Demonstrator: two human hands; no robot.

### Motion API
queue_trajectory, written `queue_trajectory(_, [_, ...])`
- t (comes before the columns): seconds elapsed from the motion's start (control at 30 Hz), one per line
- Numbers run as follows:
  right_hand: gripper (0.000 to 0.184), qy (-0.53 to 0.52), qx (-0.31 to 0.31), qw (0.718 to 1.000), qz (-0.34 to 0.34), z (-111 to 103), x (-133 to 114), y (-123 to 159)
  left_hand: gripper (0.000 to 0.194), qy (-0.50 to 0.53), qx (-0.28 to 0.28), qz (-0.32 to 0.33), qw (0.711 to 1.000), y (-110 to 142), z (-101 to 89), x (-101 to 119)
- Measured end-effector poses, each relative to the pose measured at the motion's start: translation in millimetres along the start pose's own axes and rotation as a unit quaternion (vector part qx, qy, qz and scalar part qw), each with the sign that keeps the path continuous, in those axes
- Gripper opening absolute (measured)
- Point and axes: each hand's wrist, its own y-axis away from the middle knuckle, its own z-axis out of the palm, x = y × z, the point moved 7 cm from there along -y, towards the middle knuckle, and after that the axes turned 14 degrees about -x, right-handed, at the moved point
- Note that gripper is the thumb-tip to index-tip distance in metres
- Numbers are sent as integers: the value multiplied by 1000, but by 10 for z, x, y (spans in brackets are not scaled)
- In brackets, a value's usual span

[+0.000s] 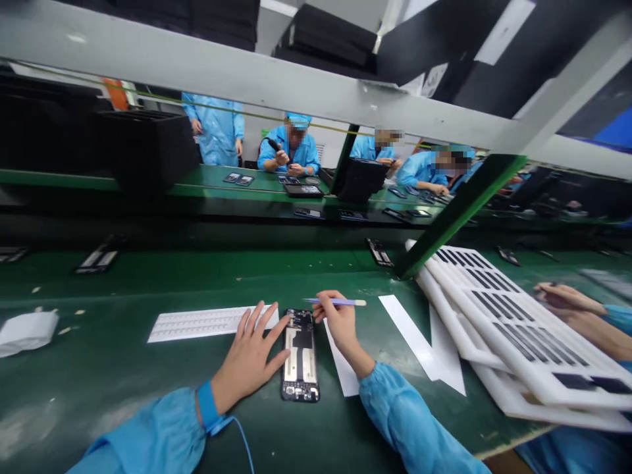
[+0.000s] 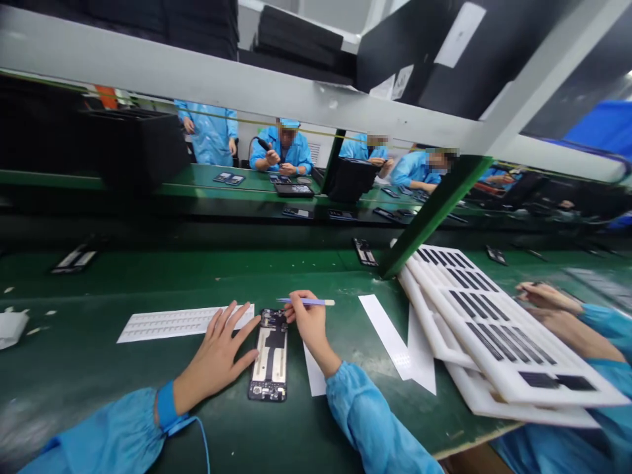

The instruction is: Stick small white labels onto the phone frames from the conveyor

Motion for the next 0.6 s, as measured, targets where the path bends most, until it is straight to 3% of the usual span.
queue_trajectory(0.2, [51,-46,-182,978,95,922,138,-60,31,11,88,-103,991,578,-193,-562])
queue_trajectory(0.33, [46,-37,-223,966,126,1429,326,-143,39,14,108,-153,982,762,-213,-859])
queue_trajectory(0.47, [32,3,-251,957,146,1637,566,-179,46,-10,38,-148,988,707,-67,-941])
queue_trajectory(0.6, [25,21,-272,951,142,1652,676,-164,42,-23,6,-141,990,675,11,-925])
